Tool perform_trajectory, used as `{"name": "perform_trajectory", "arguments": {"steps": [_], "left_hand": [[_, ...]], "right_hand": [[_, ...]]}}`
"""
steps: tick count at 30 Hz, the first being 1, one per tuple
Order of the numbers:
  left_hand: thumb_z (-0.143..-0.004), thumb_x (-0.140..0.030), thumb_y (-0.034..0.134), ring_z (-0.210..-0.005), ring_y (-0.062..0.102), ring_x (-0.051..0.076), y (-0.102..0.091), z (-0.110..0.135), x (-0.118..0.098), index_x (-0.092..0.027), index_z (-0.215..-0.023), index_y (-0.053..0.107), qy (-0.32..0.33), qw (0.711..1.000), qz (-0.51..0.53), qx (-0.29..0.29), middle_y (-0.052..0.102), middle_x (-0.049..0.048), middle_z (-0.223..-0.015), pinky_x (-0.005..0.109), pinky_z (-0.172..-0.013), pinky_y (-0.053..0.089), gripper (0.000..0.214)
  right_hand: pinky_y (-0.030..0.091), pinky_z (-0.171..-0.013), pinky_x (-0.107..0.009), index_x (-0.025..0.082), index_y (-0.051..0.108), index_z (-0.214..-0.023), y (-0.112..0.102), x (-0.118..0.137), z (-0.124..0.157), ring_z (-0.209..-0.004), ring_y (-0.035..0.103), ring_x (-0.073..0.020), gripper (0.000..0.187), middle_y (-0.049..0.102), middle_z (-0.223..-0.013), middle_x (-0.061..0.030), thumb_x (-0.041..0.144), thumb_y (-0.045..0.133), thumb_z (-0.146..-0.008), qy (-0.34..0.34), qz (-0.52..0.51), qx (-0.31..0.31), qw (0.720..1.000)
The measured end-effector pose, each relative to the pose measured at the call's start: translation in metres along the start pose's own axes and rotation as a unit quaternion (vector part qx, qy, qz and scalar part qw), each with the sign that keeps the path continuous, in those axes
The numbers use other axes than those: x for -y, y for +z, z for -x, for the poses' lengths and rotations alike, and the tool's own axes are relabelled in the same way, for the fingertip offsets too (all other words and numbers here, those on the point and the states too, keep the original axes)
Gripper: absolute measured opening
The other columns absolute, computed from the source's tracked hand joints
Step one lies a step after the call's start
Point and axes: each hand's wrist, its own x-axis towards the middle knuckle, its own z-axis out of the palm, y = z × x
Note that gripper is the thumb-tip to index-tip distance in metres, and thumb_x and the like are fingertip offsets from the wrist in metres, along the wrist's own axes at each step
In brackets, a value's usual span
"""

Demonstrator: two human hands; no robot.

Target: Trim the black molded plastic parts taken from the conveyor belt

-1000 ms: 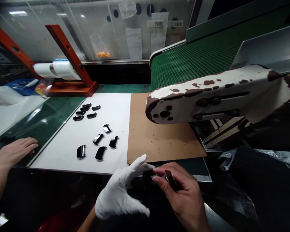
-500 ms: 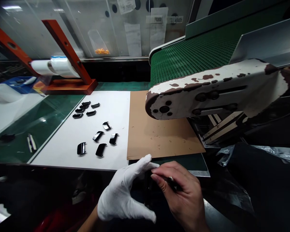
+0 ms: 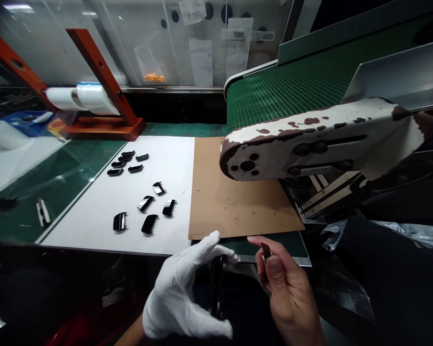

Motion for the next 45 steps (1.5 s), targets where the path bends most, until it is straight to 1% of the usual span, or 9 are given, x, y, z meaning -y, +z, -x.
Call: {"name": "perform_trajectory", "arguments": {"steps": [3,7,10,13,17,20,25,32,45], "left_hand": [[-0.06,-0.047,0.085,-0.092,0.07,0.021,-0.001,0.001,0.0,-0.027,-0.144,0.034,0.006,1.0,-0.008,-0.007,0.071,0.0045,-0.108,0.03,-0.086,0.058,0.1],[-0.061,-0.049,0.084,-0.092,0.07,0.02,-0.001,0.0,0.0,-0.026,-0.144,0.034,0.017,1.0,-0.017,-0.007,0.07,0.0045,-0.108,0.028,-0.086,0.057,0.099],[-0.061,-0.05,0.084,-0.092,0.07,0.021,-0.002,0.0,0.001,-0.027,-0.145,0.032,0.011,1.0,-0.024,-0.001,0.07,0.0049,-0.107,0.028,-0.085,0.057,0.102],[-0.06,-0.047,0.086,-0.093,0.07,0.022,-0.001,0.002,0.001,-0.029,-0.146,0.029,-0.004,1.0,-0.028,0.007,0.07,0.0055,-0.108,0.03,-0.087,0.057,0.104],[-0.06,-0.044,0.086,-0.093,0.071,0.023,0.001,0.004,-0.001,-0.03,-0.146,0.029,-0.012,0.999,-0.038,0.011,0.07,0.0047,-0.11,0.031,-0.088,0.058,0.104],[-0.059,-0.043,0.086,-0.093,0.07,0.022,0.002,0.003,-0.003,-0.031,-0.146,0.027,-0.017,0.999,-0.032,0.023,0.07,0.0035,-0.11,0.031,-0.088,0.058,0.105],[-0.061,-0.043,0.085,-0.093,0.07,0.022,0.001,0.001,-0.003,-0.031,-0.145,0.029,-0.013,0.999,-0.028,0.034,0.07,0.0039,-0.11,0.031,-0.088,0.058,0.102],[-0.056,-0.037,0.089,-0.096,0.07,0.02,-0.003,-0.002,-0.002,-0.031,-0.145,0.029,-0.01,0.997,-0.022,0.071,0.069,0.0017,-0.116,0.027,-0.091,0.055,0.107],[-0.062,-0.039,0.085,-0.09,0.071,0.019,0.005,-0.001,-0.006,-0.029,-0.141,0.037,-0.028,1.0,-0.004,0.009,0.071,0.0018,-0.107,0.025,-0.086,0.058,0.093]], "right_hand": [[0.047,-0.046,-0.021,0.026,0.066,-0.103,-0.014,0.002,0.0,-0.051,0.055,-0.013,0.023,0.058,-0.068,0.0007,0.041,0.05,-0.094,-0.001,0.077,0.052,0.996],[0.053,-0.055,-0.025,0.026,0.064,-0.097,-0.022,0.02,-0.002,-0.066,0.065,-0.0194,0.028,0.066,-0.079,-0.0036,0.039,0.039,-0.098,-0.051,0.175,0.17,0.968],[0.055,-0.057,-0.027,0.026,0.061,-0.096,-0.018,0.037,-0.003,-0.071,0.068,-0.0228,0.044,0.067,-0.08,-0.005,0.059,0.033,-0.094,-0.124,0.258,0.208,0.935],[0.052,-0.047,-0.029,0.023,0.057,-0.089,-0.01,0.044,-0.005,-0.056,0.065,-0.0216,0.064,0.065,-0.069,-0.0045,0.08,0.03,-0.08,-0.178,0.31,0.234,0.904],[0.048,-0.041,-0.032,0.019,0.055,-0.083,-0.002,0.042,-0.009,-0.046,0.062,-0.022,0.071,0.062,-0.062,-0.0055,0.085,0.032,-0.074,-0.221,0.372,0.238,0.87],[0.046,-0.039,-0.032,0.019,0.054,-0.077,0.0,0.043,-0.012,-0.045,0.062,-0.0235,0.071,0.062,-0.06,-0.0077,0.085,0.029,-0.075,-0.249,0.393,0.233,0.854],[0.047,-0.039,-0.031,0.017,0.055,-0.081,-0.001,0.047,-0.012,-0.045,0.063,-0.0225,0.076,0.063,-0.06,-0.0078,0.085,0.022,-0.076,-0.257,0.404,0.239,0.845],[0.044,-0.037,-0.031,0.016,0.052,-0.077,0.003,0.045,-0.012,-0.041,0.062,-0.0224,0.077,0.059,-0.055,-0.0065,0.086,0.02,-0.075,-0.278,0.433,0.214,0.83],[0.04,-0.037,-0.032,0.017,0.054,-0.069,0.005,0.042,-0.012,-0.038,0.057,-0.02,0.078,0.054,-0.051,-0.0037,0.081,0.01,-0.081,-0.308,0.448,0.182,0.819]]}}
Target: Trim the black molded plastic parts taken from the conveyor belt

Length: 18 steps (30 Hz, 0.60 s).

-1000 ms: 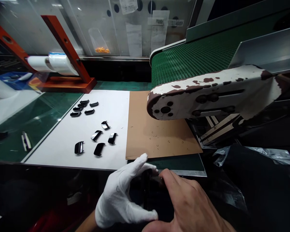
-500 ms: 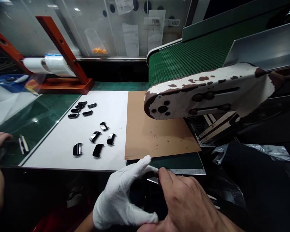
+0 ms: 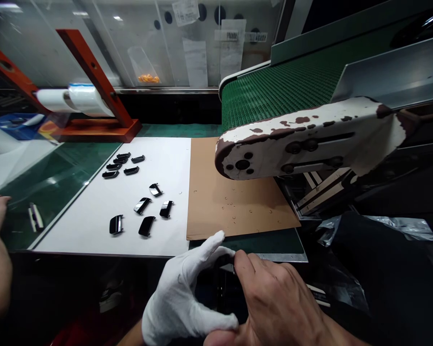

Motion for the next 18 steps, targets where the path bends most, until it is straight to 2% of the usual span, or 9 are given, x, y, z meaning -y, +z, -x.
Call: {"name": "perform_trajectory", "arguments": {"steps": [5,11,18], "left_hand": [[-0.061,-0.037,0.085,-0.088,0.072,0.019,0.002,0.0,0.0,-0.025,-0.139,0.042,0.008,1.0,-0.002,-0.015,0.072,0.0036,-0.104,0.025,-0.086,0.058,0.09],[-0.061,-0.037,0.084,-0.086,0.072,0.018,0.004,0.002,0.002,-0.023,-0.137,0.044,-0.004,1.0,-0.013,-0.027,0.072,0.0042,-0.103,0.022,-0.084,0.058,0.087],[-0.063,-0.043,0.084,-0.087,0.072,0.019,0.008,0.005,0.006,-0.024,-0.139,0.042,-0.019,1.0,-0.013,-0.017,0.071,0.0046,-0.102,0.025,-0.084,0.058,0.088]], "right_hand": [[0.041,-0.038,-0.032,0.015,0.058,-0.068,0.002,-0.001,0.0,-0.039,0.059,-0.0214,0.084,0.057,-0.05,-0.0045,0.081,0.007,-0.081,0.005,-0.006,-0.02,1.0],[0.04,-0.038,-0.032,0.015,0.058,-0.067,0.006,-0.003,0.004,-0.039,0.057,-0.0204,0.086,0.056,-0.052,-0.004,0.083,0.006,-0.079,0.013,-0.03,-0.018,0.999],[0.041,-0.04,-0.034,0.017,0.057,-0.068,0.012,-0.006,0.006,-0.041,0.058,-0.0219,0.085,0.058,-0.054,-0.0049,0.084,0.006,-0.077,0.021,-0.046,-0.005,0.999]]}}
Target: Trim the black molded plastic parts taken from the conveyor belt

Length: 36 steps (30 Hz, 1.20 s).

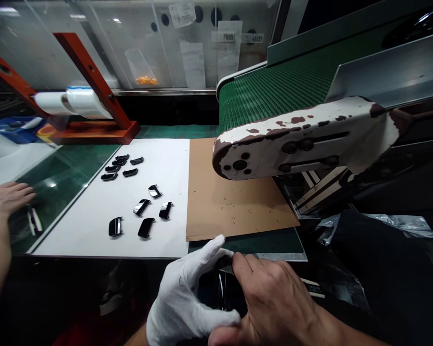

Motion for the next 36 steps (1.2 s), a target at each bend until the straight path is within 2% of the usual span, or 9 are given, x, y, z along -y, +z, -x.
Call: {"name": "perform_trajectory", "arguments": {"steps": [14,22,28,36], "left_hand": [[-0.062,-0.041,0.084,-0.086,0.072,0.017,-0.0017,0.001,0.0013,-0.024,-0.137,0.044,0.003,1.0,-0.016,-0.017,0.072,0.0035,-0.102,0.021,-0.083,0.057,0.087],[-0.057,-0.036,0.087,-0.087,0.072,0.017,0.0002,0.0026,0.0018,-0.025,-0.138,0.044,-0.023,1.0,0.005,-0.014,0.072,0.0019,-0.104,0.022,-0.085,0.057,0.092],[-0.054,-0.031,0.088,-0.087,0.072,0.017,0.0005,0.0028,0.0032,-0.025,-0.137,0.045,-0.03,0.999,0.008,-0.017,0.072,0.0015,-0.104,0.021,-0.085,0.057,0.094],[-0.053,-0.032,0.088,-0.086,0.072,0.018,0.0018,0.0023,0.0045,-0.025,-0.136,0.047,-0.034,0.999,0.011,-0.023,0.072,0.0022,-0.103,0.022,-0.084,0.058,0.093]], "right_hand": [[0.043,-0.04,-0.031,0.016,0.059,-0.067,0.0039,-0.0023,-0.0009,-0.042,0.059,-0.0202,0.084,0.059,-0.053,-0.0051,0.081,0.008,-0.08,-0.013,-0.004,-0.006,1.0],[0.044,-0.035,-0.034,0.017,0.06,-0.066,0.0064,-0.002,-0.0016,-0.038,0.06,-0.0237,0.083,0.06,-0.05,-0.0051,0.081,0.011,-0.081,-0.019,-0.002,-0.02,1.0],[0.045,-0.036,-0.034,0.017,0.059,-0.065,0.0084,-0.0039,0.0007,-0.037,0.059,-0.0228,0.081,0.058,-0.049,-0.0041,0.079,0.011,-0.083,-0.03,0.013,-0.034,0.999],[0.043,-0.038,-0.034,0.016,0.06,-0.063,0.0059,-0.0027,0.0017,-0.039,0.06,-0.0222,0.082,0.058,-0.05,-0.0048,0.078,0.01,-0.084,-0.031,0.009,-0.016,0.999]]}}
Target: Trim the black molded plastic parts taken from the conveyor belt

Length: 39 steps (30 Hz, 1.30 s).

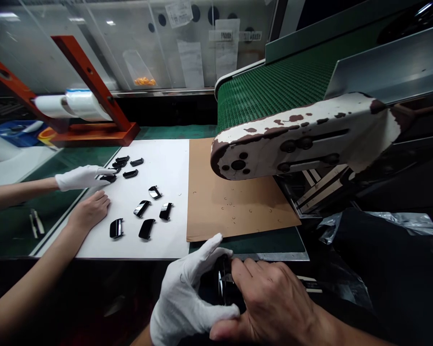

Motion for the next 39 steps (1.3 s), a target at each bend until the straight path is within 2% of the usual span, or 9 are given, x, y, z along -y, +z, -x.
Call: {"name": "perform_trajectory", "arguments": {"steps": [11,16,19,23,27,30,32,36,39], "left_hand": [[-0.051,-0.024,0.088,-0.088,0.072,0.022,0.003,0.002,0.004,-0.02,-0.136,0.049,-0.056,0.998,0.037,-0.007,0.072,0.0057,-0.105,0.028,-0.084,0.06,0.094],[-0.06,-0.024,0.084,-0.096,0.069,0.024,0.007,-0.003,0.004,-0.025,-0.144,0.036,-0.009,0.994,0.105,-0.001,0.068,0.0049,-0.109,0.033,-0.088,0.059,0.097],[-0.065,-0.04,0.083,-0.099,0.068,0.026,0.01,-0.006,0.008,-0.024,-0.145,0.032,0.027,0.99,0.141,-0.005,0.066,0.0082,-0.111,0.036,-0.085,0.06,0.096],[-0.067,-0.047,0.082,-0.098,0.068,0.027,0.009,-0.005,0.012,-0.023,-0.145,0.033,0.032,0.986,0.164,-0.007,0.066,0.0108,-0.111,0.035,-0.084,0.06,0.095],[-0.067,-0.051,0.08,-0.095,0.068,0.026,0.008,-0.004,0.012,-0.021,-0.144,0.035,0.015,0.987,0.158,-0.013,0.066,0.0111,-0.109,0.032,-0.081,0.06,0.094],[-0.071,-0.054,0.077,-0.096,0.068,0.024,0.007,-0.005,0.013,-0.021,-0.144,0.036,0.005,0.983,0.181,-0.021,0.066,0.011,-0.11,0.03,-0.08,0.06,0.09],[-0.071,-0.05,0.078,-0.099,0.068,0.024,0.007,-0.005,0.015,-0.023,-0.144,0.036,0.002,0.98,0.196,-0.018,0.066,0.0098,-0.112,0.029,-0.081,0.059,0.088],[-0.069,-0.034,0.081,-0.1,0.068,0.023,0.004,-0.002,0.019,-0.026,-0.145,0.033,0.007,0.986,0.169,-0.006,0.066,0.0067,-0.112,0.029,-0.083,0.059,0.091],[-0.069,-0.031,0.079,-0.099,0.068,0.022,-0.009,-0.006,0.025,-0.024,-0.145,0.03,0.003,0.997,0.073,-0.008,0.066,0.0063,-0.113,0.03,-0.087,0.058,0.091]], "right_hand": [[0.032,-0.038,-0.032,0.017,0.058,-0.057,0.001,-0.001,0.001,-0.037,0.053,-0.0158,0.074,0.054,-0.047,-0.0022,0.066,0.016,-0.094,-0.036,0.003,-0.016,0.999],[0.033,-0.041,-0.029,0.019,0.052,-0.058,-0.002,0.007,-0.004,-0.038,0.049,-0.0132,0.065,0.048,-0.044,0.0004,0.064,0.022,-0.094,-0.039,0.024,-0.123,0.991],[0.036,-0.041,-0.027,0.02,0.052,-0.071,-0.003,0.013,-0.002,-0.038,0.049,-0.013,0.062,0.05,-0.05,0.0007,0.069,0.019,-0.091,0.029,-0.019,-0.178,0.983],[0.034,-0.038,-0.026,0.023,0.051,-0.086,0.003,0.015,0.011,-0.037,0.044,-0.0143,0.067,0.045,-0.051,0.0047,0.08,0.015,-0.082,0.188,-0.165,-0.142,0.958],[0.031,-0.039,-0.026,0.025,0.054,-0.083,0.016,0.006,0.026,-0.04,0.041,-0.0149,0.072,0.042,-0.052,0.0052,0.088,0.021,-0.073,0.292,-0.322,-0.103,0.894],[0.03,-0.042,-0.026,0.021,0.061,-0.079,0.026,-0.001,0.034,-0.042,0.035,-0.0136,0.069,0.035,-0.048,0.005,0.074,0.017,-0.087,0.339,-0.429,-0.087,0.833],[0.026,-0.04,-0.024,0.018,0.065,-0.084,0.033,-0.004,0.037,-0.039,0.028,-0.0113,0.062,0.03,-0.046,0.0067,0.063,0.024,-0.092,0.38,-0.528,-0.08,0.755],[0.018,-0.033,-0.018,0.022,0.055,-0.124,0.052,-0.008,0.046,-0.037,0.01,-0.0074,0.056,0.034,-0.049,0.009,0.061,0.03,-0.092,0.429,-0.709,-0.048,0.557],[0.021,-0.033,-0.017,0.031,0.05,-0.132,0.077,-0.012,0.06,-0.037,0.016,-0.0059,0.071,0.049,-0.061,0.0037,0.075,0.021,-0.085,0.428,-0.753,-0.032,0.499]]}}
